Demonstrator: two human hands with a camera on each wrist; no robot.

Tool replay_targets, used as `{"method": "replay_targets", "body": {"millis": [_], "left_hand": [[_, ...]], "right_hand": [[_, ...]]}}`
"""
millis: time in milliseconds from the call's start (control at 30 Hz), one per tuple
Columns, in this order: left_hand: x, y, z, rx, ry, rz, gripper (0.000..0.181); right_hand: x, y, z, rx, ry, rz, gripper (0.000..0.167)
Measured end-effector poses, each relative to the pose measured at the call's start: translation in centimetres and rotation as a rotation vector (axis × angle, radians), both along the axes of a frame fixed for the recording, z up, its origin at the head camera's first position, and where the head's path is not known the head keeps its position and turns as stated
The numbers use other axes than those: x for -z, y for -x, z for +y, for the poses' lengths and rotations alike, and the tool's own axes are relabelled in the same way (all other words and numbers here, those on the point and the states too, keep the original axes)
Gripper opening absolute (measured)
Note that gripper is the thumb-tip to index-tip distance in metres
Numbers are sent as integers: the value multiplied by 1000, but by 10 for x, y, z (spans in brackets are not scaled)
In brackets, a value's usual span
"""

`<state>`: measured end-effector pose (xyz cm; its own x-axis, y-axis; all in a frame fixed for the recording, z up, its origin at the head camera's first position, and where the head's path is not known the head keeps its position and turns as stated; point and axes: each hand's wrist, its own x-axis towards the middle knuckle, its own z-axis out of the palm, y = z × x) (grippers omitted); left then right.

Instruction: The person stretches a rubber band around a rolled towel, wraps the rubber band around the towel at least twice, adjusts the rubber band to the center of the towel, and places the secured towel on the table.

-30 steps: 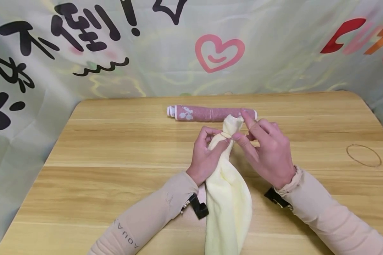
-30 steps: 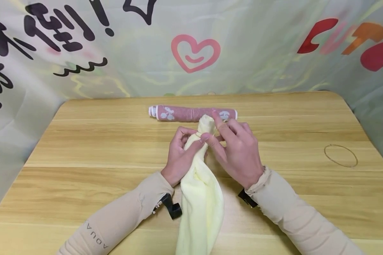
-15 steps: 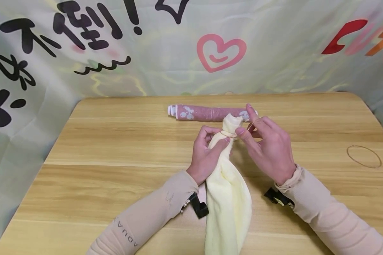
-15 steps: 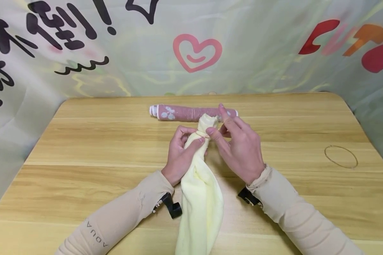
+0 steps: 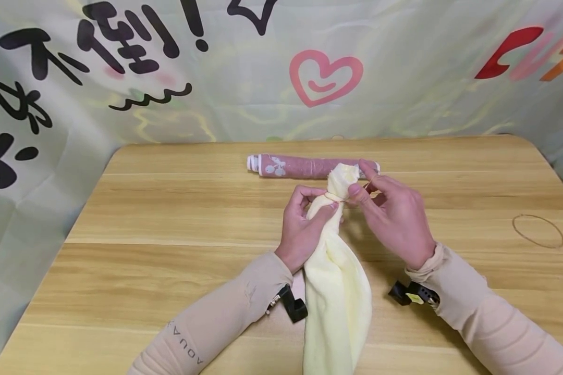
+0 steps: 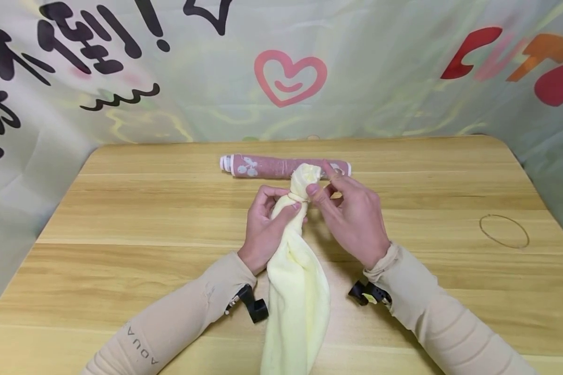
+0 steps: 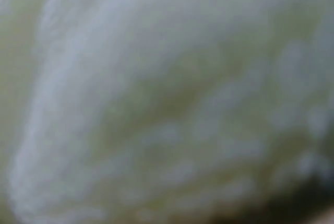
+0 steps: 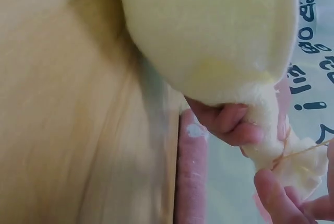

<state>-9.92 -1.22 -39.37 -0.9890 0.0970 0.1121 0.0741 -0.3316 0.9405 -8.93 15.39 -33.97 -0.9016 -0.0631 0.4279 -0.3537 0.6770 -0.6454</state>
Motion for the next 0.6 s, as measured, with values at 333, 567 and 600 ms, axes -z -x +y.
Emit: {"method": "replay_targets", "body": {"millis": [333,567,600], "left_hand": [[0,0,0,24,-25,15,33],[-1,-2,-1,48,-4,10,32],[-1,-2,-2,56,0,10,32]], "right_hand": [[-2,0,0,-29,115,-197,58],[-2,1,2,-55,154,-234,63],[-1,1,3,-62,159,-235,64]]}}
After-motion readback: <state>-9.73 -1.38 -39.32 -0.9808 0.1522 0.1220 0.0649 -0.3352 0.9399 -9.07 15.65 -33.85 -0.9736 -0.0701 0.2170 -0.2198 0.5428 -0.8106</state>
